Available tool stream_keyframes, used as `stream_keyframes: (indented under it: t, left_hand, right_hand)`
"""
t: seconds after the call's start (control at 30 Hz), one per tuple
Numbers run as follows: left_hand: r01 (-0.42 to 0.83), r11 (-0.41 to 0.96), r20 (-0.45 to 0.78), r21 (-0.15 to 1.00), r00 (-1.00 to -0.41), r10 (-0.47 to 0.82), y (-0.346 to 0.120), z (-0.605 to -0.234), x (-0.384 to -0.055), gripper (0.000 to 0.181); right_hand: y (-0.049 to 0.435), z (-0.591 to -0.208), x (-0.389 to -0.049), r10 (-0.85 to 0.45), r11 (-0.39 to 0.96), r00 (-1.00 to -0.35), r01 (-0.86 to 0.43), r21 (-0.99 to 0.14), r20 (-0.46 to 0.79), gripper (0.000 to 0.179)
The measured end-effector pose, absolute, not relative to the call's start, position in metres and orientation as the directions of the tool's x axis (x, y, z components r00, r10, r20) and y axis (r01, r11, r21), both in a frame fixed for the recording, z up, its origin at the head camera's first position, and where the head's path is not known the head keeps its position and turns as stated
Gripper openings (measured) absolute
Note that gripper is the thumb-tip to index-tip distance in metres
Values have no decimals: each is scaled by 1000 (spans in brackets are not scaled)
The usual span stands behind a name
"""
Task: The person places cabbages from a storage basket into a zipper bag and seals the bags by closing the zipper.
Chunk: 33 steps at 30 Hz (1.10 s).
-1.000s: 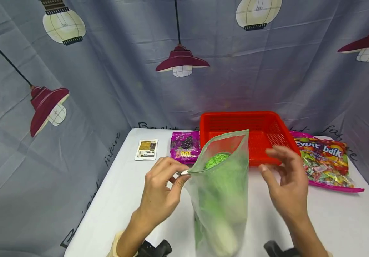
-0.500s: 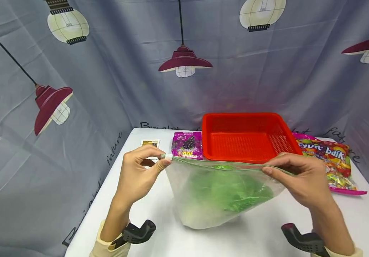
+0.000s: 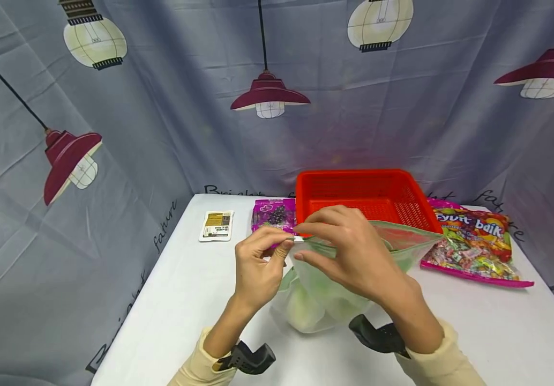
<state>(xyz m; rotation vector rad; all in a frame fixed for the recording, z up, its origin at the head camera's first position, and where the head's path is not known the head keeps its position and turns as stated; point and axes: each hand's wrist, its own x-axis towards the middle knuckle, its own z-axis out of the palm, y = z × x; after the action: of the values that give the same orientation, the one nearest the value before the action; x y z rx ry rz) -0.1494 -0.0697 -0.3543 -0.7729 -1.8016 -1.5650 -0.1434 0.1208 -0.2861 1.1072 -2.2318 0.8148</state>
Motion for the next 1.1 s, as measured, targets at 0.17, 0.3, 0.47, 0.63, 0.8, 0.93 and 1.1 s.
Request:
stream_keyframes:
  t: [0.17, 0.3, 0.47, 0.63, 0.8, 0.93, 1.1]
  left_hand:
    - [765, 141, 772, 628, -635, 6, -70, -356, -149, 5]
    - [772, 173, 783, 612, -621, 4, -72, -355, -148, 6]
    - [791, 185, 803, 583, -595, 15, -72, -354, -149, 9]
    - [803, 210, 817, 559, -575, 25, -76, -354, -149, 8]
    - [797, 222, 813, 562, -581, 28, -81, -354, -149, 9]
    - [798, 215, 811, 563, -583, 39, -84, -354, -147, 10]
    - [803, 198, 816, 562, -578, 29, -90, -352, -143, 12]
  right_hand:
    - [110, -301, -156, -485, 431, -542, -831, -352, 686, 20]
    - [110, -304, -158, -465, 379, -527, -845, -378, 712, 18]
    - [113, -307, -160, -450, 321, -511, -858, -401, 732, 18]
    - [119, -309, -160, -457, 357, -520, -850, -387, 722, 19]
    - [131, -307, -157, -461, 408, -543, -832, -375, 702, 21]
    - [143, -305, -153, -465, 432, -544, -828, -357, 698, 22]
    - [161, -302, -146, -473, 438, -552, -824, -360, 687, 25]
